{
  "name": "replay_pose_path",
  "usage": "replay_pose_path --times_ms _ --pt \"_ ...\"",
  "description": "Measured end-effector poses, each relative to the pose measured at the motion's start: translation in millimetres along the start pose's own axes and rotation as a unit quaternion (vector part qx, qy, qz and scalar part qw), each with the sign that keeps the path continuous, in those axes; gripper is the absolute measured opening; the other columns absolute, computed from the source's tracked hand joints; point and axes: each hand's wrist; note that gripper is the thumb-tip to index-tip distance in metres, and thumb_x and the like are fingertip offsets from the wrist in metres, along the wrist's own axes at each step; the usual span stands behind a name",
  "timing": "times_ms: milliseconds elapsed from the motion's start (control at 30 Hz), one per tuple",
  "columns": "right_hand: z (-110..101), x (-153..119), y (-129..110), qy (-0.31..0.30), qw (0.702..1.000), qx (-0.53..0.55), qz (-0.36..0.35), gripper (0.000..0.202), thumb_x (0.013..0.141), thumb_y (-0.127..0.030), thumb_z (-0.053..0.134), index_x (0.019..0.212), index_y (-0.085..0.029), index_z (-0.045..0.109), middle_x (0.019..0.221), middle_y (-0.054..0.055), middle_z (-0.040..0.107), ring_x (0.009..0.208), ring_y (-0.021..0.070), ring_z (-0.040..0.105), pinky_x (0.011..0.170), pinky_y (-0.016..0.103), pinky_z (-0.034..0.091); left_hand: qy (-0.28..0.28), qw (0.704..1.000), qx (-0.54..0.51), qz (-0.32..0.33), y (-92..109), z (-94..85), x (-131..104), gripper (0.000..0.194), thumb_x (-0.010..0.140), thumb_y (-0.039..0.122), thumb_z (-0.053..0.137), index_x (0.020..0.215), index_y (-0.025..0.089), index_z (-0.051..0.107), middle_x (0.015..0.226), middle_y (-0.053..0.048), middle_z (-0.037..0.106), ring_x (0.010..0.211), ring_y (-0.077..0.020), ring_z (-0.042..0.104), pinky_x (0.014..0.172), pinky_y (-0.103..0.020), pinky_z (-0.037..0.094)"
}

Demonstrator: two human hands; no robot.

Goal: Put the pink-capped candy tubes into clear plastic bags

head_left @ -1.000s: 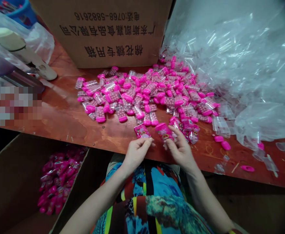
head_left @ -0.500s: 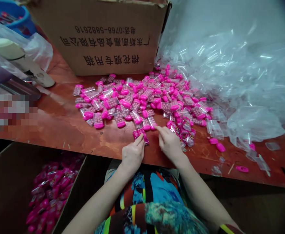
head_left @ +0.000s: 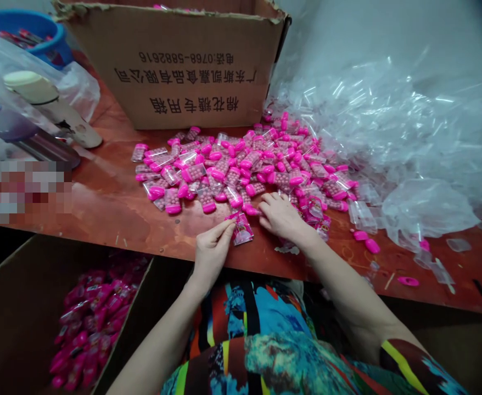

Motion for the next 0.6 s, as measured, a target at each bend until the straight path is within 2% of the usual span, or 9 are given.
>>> replay_pose_path --times_ms 67,100,200,267,333,400,433,533,600 --pt "5.9 -3.1 -10.2 0.047 0.980 0.179 0.079 0.011 0.086 -0.024 0.058 0.092 -0.015 0.062 0.089 0.009 0.063 0.085 0.0239 0.057 0.077 0.037 0.044 0.004 1.000 -0.012 -0.007 -1.8 4.9 -1.8 0.020 0.090 0.032 0.064 0.100 0.024 0.079 0.090 -0.003 0.076 0.084 -0.0194 0.070 0.081 -0.029 0.054" --pt "10.3 -5.1 -17.5 0.067 0.947 0.290 0.123 0.011 0.087 -0.027 0.057 0.092 -0.017 0.059 0.080 0.004 0.061 0.076 0.0202 0.057 0.071 0.034 0.045 0.004 1.000 -0.012 0.005 -2.9 7.9 -2.4 0.020 0.090 0.032 0.064 0.101 0.024 0.079 0.095 -0.004 0.077 0.087 -0.0200 0.070 0.084 -0.030 0.054" --pt "25.8 -11.3 -41.5 0.090 0.785 0.594 0.150 0.019 0.091 -0.038 0.056 0.098 -0.021 0.054 0.075 -0.002 0.059 0.067 0.0145 0.057 0.066 0.029 0.049 0.003 0.997 0.027 0.076 -7.1 17.6 -3.4 0.022 0.091 0.028 0.063 0.106 0.024 0.078 0.108 -0.006 0.076 0.101 -0.0230 0.070 0.098 -0.035 0.051" --pt "33.3 -15.5 -52.8 0.121 0.709 0.678 0.152 0.027 0.085 -0.043 0.065 0.099 -0.021 0.055 0.082 -0.002 0.063 0.074 0.0131 0.060 0.073 0.029 0.052 0.005 0.990 0.080 0.120 -10.7 22.7 -3.0 0.022 0.091 0.026 0.062 0.107 0.022 0.078 0.109 -0.009 0.077 0.104 -0.0246 0.070 0.100 -0.038 0.051" --pt "35.6 -20.3 -57.3 0.163 0.672 0.703 0.169 0.032 0.081 -0.043 0.071 0.098 -0.022 0.056 0.086 -0.002 0.064 0.077 0.0127 0.061 0.077 0.028 0.053 0.005 0.979 0.129 0.156 -14.4 26.6 -1.9 0.022 0.092 0.026 0.062 0.105 0.021 0.079 0.106 -0.010 0.077 0.100 -0.0251 0.072 0.097 -0.038 0.053" --pt "34.0 -25.3 -56.1 0.196 0.664 0.697 0.189 0.031 0.081 -0.044 0.071 0.097 -0.022 0.057 0.086 -0.002 0.065 0.076 0.0128 0.062 0.077 0.028 0.053 0.008 0.970 0.160 0.184 -16.7 29.9 -0.7 0.021 0.092 0.026 0.062 0.102 0.019 0.079 0.102 -0.010 0.078 0.096 -0.0251 0.074 0.092 -0.037 0.056" --pt "33.0 -27.5 -54.4 0.205 0.672 0.685 0.192 0.029 0.082 -0.043 0.070 0.097 -0.022 0.057 0.086 -0.002 0.065 0.076 0.0131 0.062 0.076 0.028 0.053 0.013 0.967 0.167 0.195 -16.8 31.6 -0.4 0.020 0.092 0.026 0.063 0.102 0.019 0.079 0.101 -0.010 0.078 0.094 -0.0251 0.074 0.090 -0.037 0.057" --pt "33.3 -31.5 -48.7 0.206 0.728 0.628 0.180 0.023 0.084 -0.038 0.069 0.097 -0.022 0.059 0.088 -0.001 0.064 0.079 0.0143 0.061 0.077 0.028 0.052 0.018 0.971 0.136 0.196 -12.5 37.6 -1.5 0.019 0.090 0.026 0.064 0.101 0.019 0.079 0.102 -0.010 0.078 0.096 -0.0252 0.073 0.091 -0.037 0.057" --pt "37.0 -31.6 -46.0 0.212 0.749 0.601 0.180 0.021 0.083 -0.036 0.069 0.095 -0.022 0.059 0.086 -0.002 0.062 0.079 0.0149 0.060 0.076 0.028 0.051 0.007 0.986 0.066 0.151 -6.9 41.3 -3.4 0.019 0.089 0.026 0.064 0.101 0.020 0.078 0.102 -0.009 0.078 0.093 -0.0234 0.073 0.087 -0.036 0.057"
Point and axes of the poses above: each hand's wrist, its own x-axis towards the middle knuckle, its own z-axis out of the palm, y = z × x
